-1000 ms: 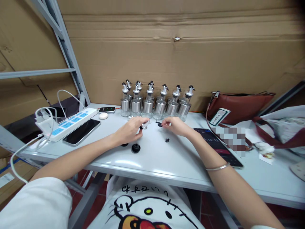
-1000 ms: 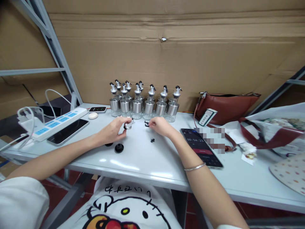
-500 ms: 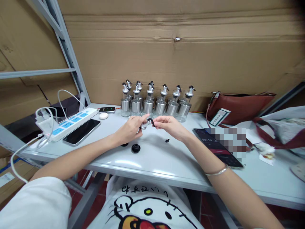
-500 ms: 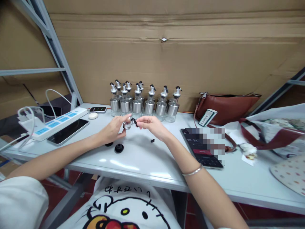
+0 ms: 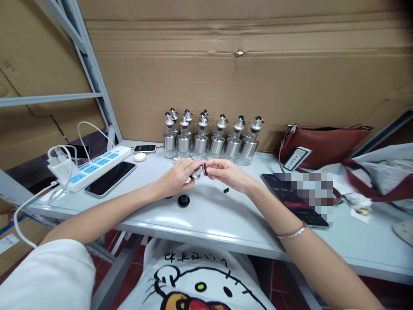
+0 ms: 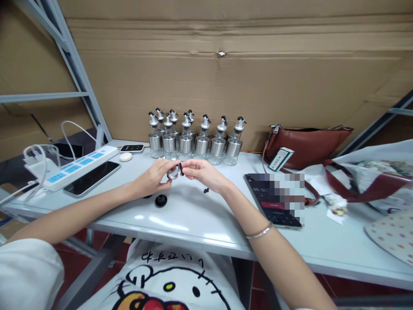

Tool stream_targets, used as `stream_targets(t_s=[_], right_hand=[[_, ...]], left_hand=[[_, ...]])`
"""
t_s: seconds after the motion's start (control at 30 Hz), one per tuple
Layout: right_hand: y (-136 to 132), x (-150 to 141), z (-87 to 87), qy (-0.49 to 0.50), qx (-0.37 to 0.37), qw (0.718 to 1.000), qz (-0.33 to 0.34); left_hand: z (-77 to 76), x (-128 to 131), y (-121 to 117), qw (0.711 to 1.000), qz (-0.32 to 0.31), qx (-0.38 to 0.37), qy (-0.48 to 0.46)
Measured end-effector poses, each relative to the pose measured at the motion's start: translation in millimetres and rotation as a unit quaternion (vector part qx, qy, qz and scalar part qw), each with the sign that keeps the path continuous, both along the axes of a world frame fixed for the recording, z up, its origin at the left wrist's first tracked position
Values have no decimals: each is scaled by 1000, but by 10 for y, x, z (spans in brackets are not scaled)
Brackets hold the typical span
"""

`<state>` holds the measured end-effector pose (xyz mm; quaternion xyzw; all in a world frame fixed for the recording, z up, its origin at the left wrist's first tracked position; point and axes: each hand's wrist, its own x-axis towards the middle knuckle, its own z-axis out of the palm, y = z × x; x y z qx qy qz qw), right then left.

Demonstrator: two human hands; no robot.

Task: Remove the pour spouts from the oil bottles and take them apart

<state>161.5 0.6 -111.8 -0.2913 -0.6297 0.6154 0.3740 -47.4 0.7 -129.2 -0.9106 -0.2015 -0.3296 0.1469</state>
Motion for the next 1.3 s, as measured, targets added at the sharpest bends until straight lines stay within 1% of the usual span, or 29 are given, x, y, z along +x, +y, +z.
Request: stream_targets(t_s=[0.1, 0.3, 0.37, 0.47, 0.57, 0.67, 0.73, 0.87, 0.93, 1.13, 1.3], right_hand=[[-14, -6, 13, -4, 1, 1000, 4], [-24, 12, 31, -17, 29, 999, 2], [-27, 21, 37, -18, 34, 999, 10], [-39, 30, 56, -34, 55, 998, 24], [-60, 26, 84, -67, 82, 993, 61], [-85, 16, 105, -89, 101, 987, 83], [-94, 18, 111, -86, 98, 988, 86], [-82, 58, 109, -72, 78, 985, 134], [-64, 76, 95, -76, 80, 985, 129], [-19, 67, 34, -101, 93, 988, 72], [-51, 29, 62, -115, 115, 986, 48]], left_hand=[[12, -1, 1, 1000, -4, 1, -7], [14, 0, 10, 999, -31, -4, -28], [5, -3, 13, 998, -36, -21, -38], [-5, -11, 11, 996, -37, -68, -39], [-8, -20, 7, 994, -39, -98, -27], [-5, -24, 9, 994, -39, -102, -18], [0, -21, 7, 994, -46, -97, -20], [18, -7, -20, 993, -69, -89, -34], [23, -2, -36, 993, -69, -87, -29], [4, -7, -31, 993, -76, -87, 3], [-28, -18, -4, 991, -66, -113, 22]])
